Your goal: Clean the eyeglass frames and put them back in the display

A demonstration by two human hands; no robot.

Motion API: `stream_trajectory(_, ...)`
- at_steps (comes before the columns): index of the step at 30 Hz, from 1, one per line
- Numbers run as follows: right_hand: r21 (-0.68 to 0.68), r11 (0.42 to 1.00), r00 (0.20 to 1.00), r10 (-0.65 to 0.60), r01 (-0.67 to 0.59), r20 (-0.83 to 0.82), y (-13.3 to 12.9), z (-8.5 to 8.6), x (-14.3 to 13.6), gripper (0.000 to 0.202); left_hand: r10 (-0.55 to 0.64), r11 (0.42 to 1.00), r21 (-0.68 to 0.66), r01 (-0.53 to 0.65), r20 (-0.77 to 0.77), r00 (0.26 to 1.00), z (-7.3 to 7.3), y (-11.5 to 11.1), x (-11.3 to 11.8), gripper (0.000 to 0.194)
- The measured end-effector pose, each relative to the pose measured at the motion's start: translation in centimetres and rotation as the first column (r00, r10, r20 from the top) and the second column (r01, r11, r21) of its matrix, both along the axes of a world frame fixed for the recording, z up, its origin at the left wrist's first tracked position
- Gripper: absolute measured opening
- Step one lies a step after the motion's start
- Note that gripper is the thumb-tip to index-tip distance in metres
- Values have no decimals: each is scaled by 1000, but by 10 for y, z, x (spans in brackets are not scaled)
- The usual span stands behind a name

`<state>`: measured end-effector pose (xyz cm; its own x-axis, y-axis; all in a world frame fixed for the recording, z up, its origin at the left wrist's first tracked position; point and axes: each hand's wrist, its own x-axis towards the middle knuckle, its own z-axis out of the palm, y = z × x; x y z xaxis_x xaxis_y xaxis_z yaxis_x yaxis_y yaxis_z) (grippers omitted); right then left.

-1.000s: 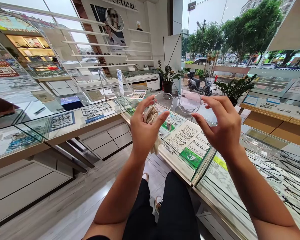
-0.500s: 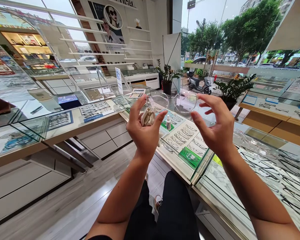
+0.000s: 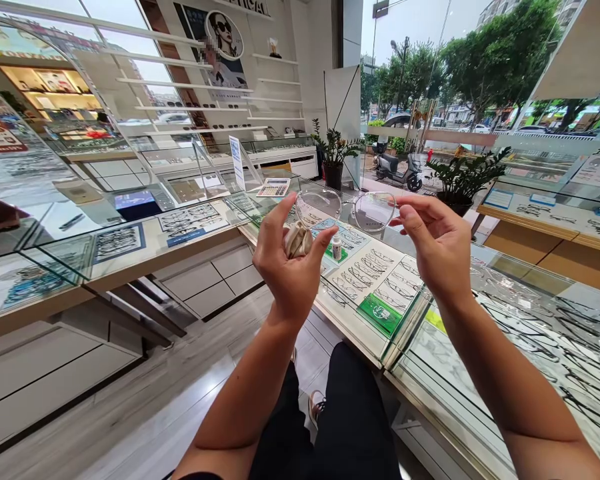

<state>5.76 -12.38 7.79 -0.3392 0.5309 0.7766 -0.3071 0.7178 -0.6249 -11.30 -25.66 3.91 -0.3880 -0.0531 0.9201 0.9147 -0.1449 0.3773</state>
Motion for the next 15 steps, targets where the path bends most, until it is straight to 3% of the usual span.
stream_trajectory(4, -20, 1000, 1000, 16, -16, -24, 2, -2, -3, 34, -14, 1000, -10, 14, 9, 1000, -2, 1, 1, 63)
stream_trajectory(10, -117, 982, 989, 150, -149, 7, 14, -4, -3, 35, -56, 998, 16, 55, 12, 998, 0, 1, 4, 64)
stream_trajectory(15, -136, 980, 989, 146, -146, -6, 18, -5, -5, 37, -94, 996, -8, 94, 12, 996, 4, -2, 10, 60)
